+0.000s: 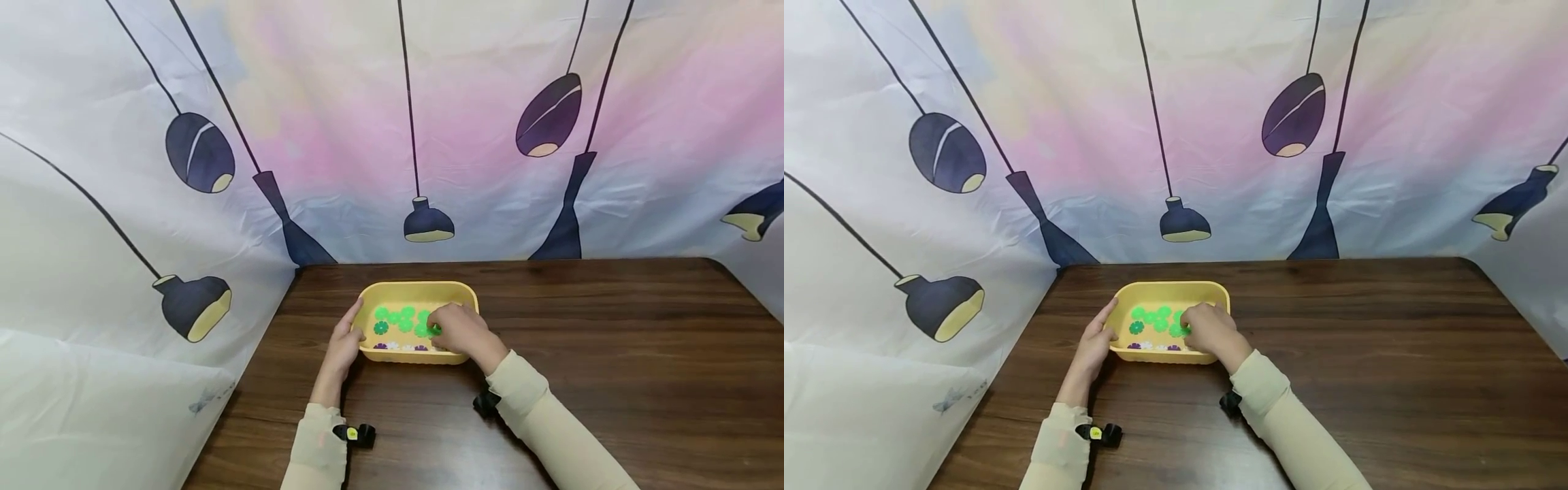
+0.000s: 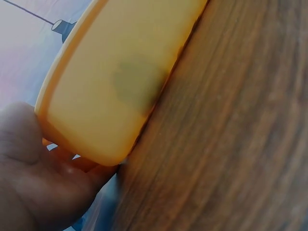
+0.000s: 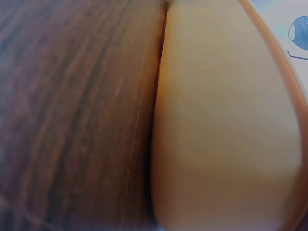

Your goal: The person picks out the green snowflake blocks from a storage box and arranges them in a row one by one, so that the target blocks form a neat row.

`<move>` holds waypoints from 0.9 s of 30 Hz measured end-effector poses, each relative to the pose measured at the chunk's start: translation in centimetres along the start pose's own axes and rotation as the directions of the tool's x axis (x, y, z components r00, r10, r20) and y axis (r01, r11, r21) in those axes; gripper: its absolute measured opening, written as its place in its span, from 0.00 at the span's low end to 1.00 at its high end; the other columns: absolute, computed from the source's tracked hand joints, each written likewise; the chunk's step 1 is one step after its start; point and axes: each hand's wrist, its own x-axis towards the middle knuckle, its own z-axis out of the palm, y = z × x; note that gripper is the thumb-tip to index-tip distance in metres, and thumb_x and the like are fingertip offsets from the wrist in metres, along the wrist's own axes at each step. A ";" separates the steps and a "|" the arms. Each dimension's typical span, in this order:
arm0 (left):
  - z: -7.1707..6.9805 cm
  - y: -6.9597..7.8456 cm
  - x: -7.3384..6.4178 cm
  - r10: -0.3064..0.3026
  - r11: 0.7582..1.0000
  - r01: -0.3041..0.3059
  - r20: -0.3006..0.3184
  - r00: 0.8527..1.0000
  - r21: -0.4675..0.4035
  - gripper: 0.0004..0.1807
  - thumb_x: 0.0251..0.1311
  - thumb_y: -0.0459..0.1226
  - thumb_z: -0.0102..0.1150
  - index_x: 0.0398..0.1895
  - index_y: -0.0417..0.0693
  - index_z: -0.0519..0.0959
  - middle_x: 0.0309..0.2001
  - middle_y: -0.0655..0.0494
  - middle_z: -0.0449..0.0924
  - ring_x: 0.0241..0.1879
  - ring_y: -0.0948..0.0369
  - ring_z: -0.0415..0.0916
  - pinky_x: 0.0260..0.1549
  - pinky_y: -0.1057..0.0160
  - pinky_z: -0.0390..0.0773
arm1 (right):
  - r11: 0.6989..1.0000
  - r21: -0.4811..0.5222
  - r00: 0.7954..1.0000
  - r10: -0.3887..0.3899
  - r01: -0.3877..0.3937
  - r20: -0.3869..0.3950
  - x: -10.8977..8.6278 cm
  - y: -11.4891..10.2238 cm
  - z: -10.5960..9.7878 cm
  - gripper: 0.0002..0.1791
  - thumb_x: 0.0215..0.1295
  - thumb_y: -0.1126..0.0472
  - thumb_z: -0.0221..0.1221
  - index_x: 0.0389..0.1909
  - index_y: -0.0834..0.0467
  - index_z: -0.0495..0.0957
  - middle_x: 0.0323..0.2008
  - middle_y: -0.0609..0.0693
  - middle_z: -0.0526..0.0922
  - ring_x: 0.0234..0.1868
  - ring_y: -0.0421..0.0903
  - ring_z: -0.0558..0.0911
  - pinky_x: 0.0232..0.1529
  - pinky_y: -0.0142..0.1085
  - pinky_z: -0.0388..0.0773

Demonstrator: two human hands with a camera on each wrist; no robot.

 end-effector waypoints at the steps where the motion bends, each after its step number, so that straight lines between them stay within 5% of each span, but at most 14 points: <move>1: 0.1 -0.1 0.0 0.001 1.000 -0.001 -0.002 1.000 0.002 0.43 0.62 0.22 0.40 0.84 0.47 0.59 0.84 0.48 0.51 0.83 0.47 0.44 0.62 0.51 0.60 | 1.000 0.002 1.000 0.010 -0.010 0.005 -0.1 0.0 0.1 0.05 0.63 0.63 0.73 0.30 0.49 0.88 0.19 0.38 0.75 0.25 0.39 0.73 0.73 0.73 0.54; 5: 0.2 -0.2 0.1 -0.026 1.000 0.026 -0.002 1.000 -0.002 0.44 0.61 0.22 0.41 0.84 0.48 0.60 0.84 0.51 0.52 0.83 0.48 0.43 0.65 0.52 0.59 | 0.999 0.017 0.999 0.028 -0.029 0.026 -0.3 0.2 0.3 0.05 0.63 0.62 0.73 0.36 0.47 0.90 0.26 0.38 0.84 0.31 0.40 0.80 0.72 0.73 0.55; 10: 0.2 0.0 0.2 -0.033 0.999 0.033 -0.010 0.999 -0.019 0.44 0.60 0.22 0.42 0.84 0.50 0.60 0.84 0.53 0.53 0.83 0.49 0.43 0.67 0.51 0.59 | 0.999 0.018 0.999 0.027 -0.028 0.032 -0.1 0.2 0.0 0.05 0.64 0.63 0.72 0.31 0.49 0.88 0.22 0.40 0.78 0.27 0.39 0.72 0.72 0.73 0.55; 19: 0.1 -0.1 -0.1 -0.033 0.999 0.033 0.014 0.999 -0.019 0.43 0.62 0.23 0.42 0.84 0.52 0.59 0.84 0.54 0.51 0.84 0.50 0.41 0.67 0.50 0.58 | 1.000 0.007 0.997 0.020 -0.020 0.072 -0.4 0.2 0.1 0.12 0.65 0.62 0.70 0.48 0.48 0.89 0.41 0.42 0.87 0.42 0.44 0.83 0.71 0.70 0.60; 23: 0.2 0.0 0.1 -0.025 0.999 0.026 0.011 1.000 -0.033 0.43 0.63 0.24 0.43 0.84 0.53 0.59 0.84 0.55 0.52 0.84 0.51 0.42 0.70 0.51 0.57 | 1.000 -0.027 0.998 -0.007 0.009 0.067 -0.4 0.3 -0.1 0.13 0.66 0.62 0.71 0.49 0.45 0.91 0.48 0.43 0.87 0.45 0.42 0.82 0.52 0.51 0.76; 27: 0.2 0.0 0.0 -0.038 0.998 0.037 -0.023 0.999 -0.041 0.44 0.61 0.24 0.44 0.84 0.52 0.60 0.84 0.55 0.53 0.83 0.51 0.43 0.69 0.51 0.58 | 0.999 -0.003 0.996 -0.053 0.053 0.071 -0.3 0.3 -0.3 0.13 0.66 0.65 0.70 0.47 0.47 0.92 0.50 0.46 0.87 0.45 0.44 0.82 0.36 0.41 0.74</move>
